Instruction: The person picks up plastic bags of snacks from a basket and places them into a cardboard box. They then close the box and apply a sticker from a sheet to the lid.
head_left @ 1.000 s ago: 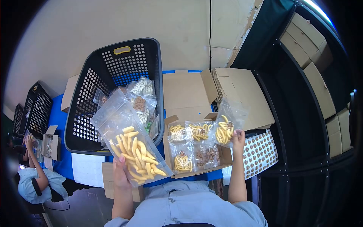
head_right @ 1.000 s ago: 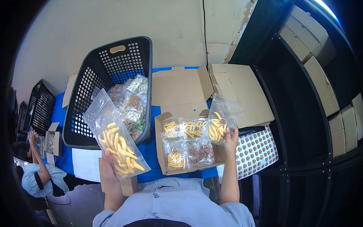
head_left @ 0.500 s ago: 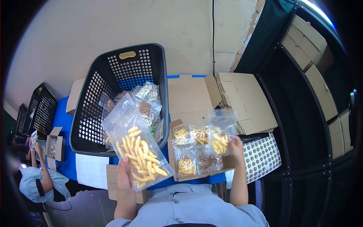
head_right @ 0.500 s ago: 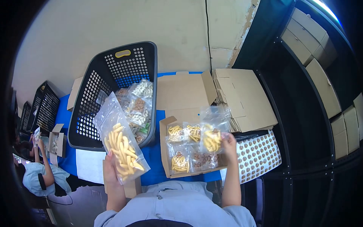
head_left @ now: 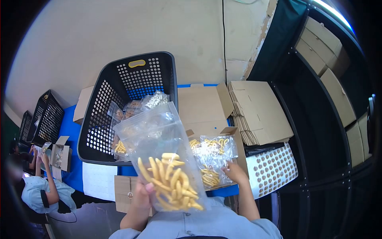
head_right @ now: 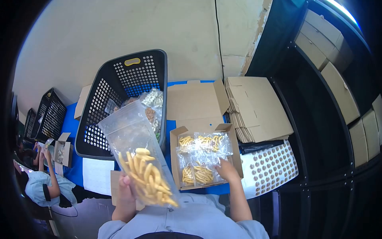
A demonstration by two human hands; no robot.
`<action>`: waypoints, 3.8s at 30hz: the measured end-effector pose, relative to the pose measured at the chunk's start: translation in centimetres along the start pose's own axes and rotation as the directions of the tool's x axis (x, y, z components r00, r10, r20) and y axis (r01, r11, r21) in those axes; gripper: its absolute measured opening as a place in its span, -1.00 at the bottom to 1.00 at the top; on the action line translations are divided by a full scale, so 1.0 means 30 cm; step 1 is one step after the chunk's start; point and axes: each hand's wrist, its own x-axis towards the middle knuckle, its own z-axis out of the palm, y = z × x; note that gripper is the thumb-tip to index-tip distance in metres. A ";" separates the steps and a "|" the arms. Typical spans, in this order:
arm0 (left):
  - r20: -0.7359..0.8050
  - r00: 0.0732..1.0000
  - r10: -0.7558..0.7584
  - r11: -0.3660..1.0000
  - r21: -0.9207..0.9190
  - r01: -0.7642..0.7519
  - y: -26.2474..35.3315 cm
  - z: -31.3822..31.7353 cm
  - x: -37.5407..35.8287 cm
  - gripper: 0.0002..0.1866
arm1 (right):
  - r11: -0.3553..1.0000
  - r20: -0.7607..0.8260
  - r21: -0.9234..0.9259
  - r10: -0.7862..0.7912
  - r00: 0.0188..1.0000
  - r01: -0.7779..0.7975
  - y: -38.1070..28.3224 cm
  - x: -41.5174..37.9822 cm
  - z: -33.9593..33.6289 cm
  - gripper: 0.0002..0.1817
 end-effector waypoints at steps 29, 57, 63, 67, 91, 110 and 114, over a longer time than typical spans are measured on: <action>0.289 0.953 0.088 0.913 0.358 -0.193 -0.176 0.138 0.106 -0.23 | 0.431 -0.539 -0.059 -0.773 0.335 0.900 -0.565 -0.349 -0.254 -0.53; 0.225 0.971 -0.078 0.689 0.716 -0.110 -0.138 0.130 0.111 -0.60 | 0.151 -0.279 0.933 -0.267 0.923 0.326 -0.571 -0.280 -0.204 -0.76; 0.202 0.975 -0.092 0.700 0.710 -0.081 -0.133 0.132 0.097 -0.57 | 0.375 -0.380 0.791 -0.316 0.869 0.483 -0.621 -0.311 -0.189 -0.77; 0.243 0.965 -0.095 0.662 0.740 -0.121 -0.146 0.137 0.093 -0.58 | 0.317 -0.242 0.884 -0.320 0.916 0.344 -0.590 -0.295 -0.184 -0.74; 0.227 0.967 0.117 0.863 0.458 -0.212 -0.144 0.051 0.133 -0.85 | 0.302 -0.296 0.835 -0.459 0.838 0.460 -0.546 -0.308 -0.186 -0.83; 0.577 0.809 0.113 0.455 0.694 -0.558 -0.005 0.133 0.057 0.04 | 0.358 -0.585 0.036 -0.750 0.310 0.933 -0.634 -0.397 -0.236 -0.24; 0.604 0.787 0.129 0.490 0.651 -0.580 -0.049 0.132 0.045 -0.27 | 0.498 -0.715 0.030 -0.595 0.366 0.867 -0.611 -0.381 -0.175 -0.28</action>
